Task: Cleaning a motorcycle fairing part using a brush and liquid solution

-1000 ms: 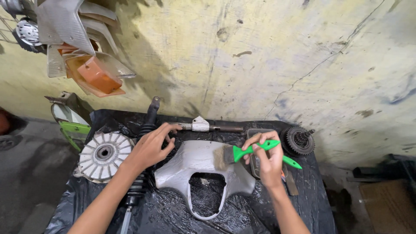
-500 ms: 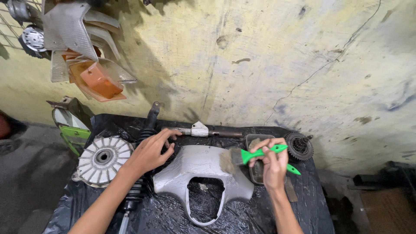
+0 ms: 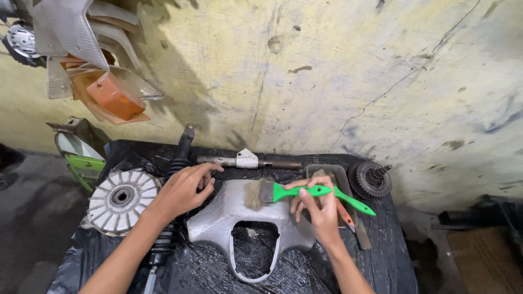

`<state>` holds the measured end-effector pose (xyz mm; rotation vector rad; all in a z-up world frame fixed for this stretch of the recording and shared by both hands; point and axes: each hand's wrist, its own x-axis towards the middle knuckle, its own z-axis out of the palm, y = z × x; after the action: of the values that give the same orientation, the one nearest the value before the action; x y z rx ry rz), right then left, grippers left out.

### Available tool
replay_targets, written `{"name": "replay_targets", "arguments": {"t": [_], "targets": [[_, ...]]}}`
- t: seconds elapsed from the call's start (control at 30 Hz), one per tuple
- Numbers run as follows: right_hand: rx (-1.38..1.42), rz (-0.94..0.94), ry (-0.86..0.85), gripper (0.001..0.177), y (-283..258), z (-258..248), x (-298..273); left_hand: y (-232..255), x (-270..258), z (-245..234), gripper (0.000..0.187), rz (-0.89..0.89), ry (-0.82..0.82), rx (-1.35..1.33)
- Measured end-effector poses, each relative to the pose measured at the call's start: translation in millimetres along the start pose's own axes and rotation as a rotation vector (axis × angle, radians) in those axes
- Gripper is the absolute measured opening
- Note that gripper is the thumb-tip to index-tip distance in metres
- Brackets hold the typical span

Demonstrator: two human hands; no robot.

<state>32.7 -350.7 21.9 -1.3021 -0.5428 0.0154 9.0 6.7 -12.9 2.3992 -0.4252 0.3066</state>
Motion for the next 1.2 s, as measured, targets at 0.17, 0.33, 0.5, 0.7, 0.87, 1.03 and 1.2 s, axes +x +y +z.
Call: {"name": "replay_targets", "arguments": {"t": [0.17,0.33,0.5,0.7,0.87,1.03,1.2], "targets": [[-0.052,-0.053,0.131,0.017,-4,-39,4,11,-1,-9,0.029,0.014,-0.023,0.074],[-0.076,-0.082,0.252,0.019,-3,-24,-1,2,-2,1,0.029,0.058,-0.008,0.025],[-0.093,-0.073,0.043,0.014,-12,-8,-3,4,-1,-1,0.029,0.053,-0.006,0.013],[-0.110,-0.246,0.309,0.021,-9,-34,-1,22,1,-17,0.031,0.004,-0.035,0.122],[-0.113,-0.140,0.104,0.017,-2,-17,-7,22,0,-15,0.030,0.011,-0.040,0.133],[-0.031,-0.104,0.046,0.018,-7,-45,3,27,1,-20,0.032,0.022,0.001,0.122],[-0.121,-0.117,0.132,0.018,-6,-24,2,23,0,-17,0.032,0.037,0.002,0.132]]}}
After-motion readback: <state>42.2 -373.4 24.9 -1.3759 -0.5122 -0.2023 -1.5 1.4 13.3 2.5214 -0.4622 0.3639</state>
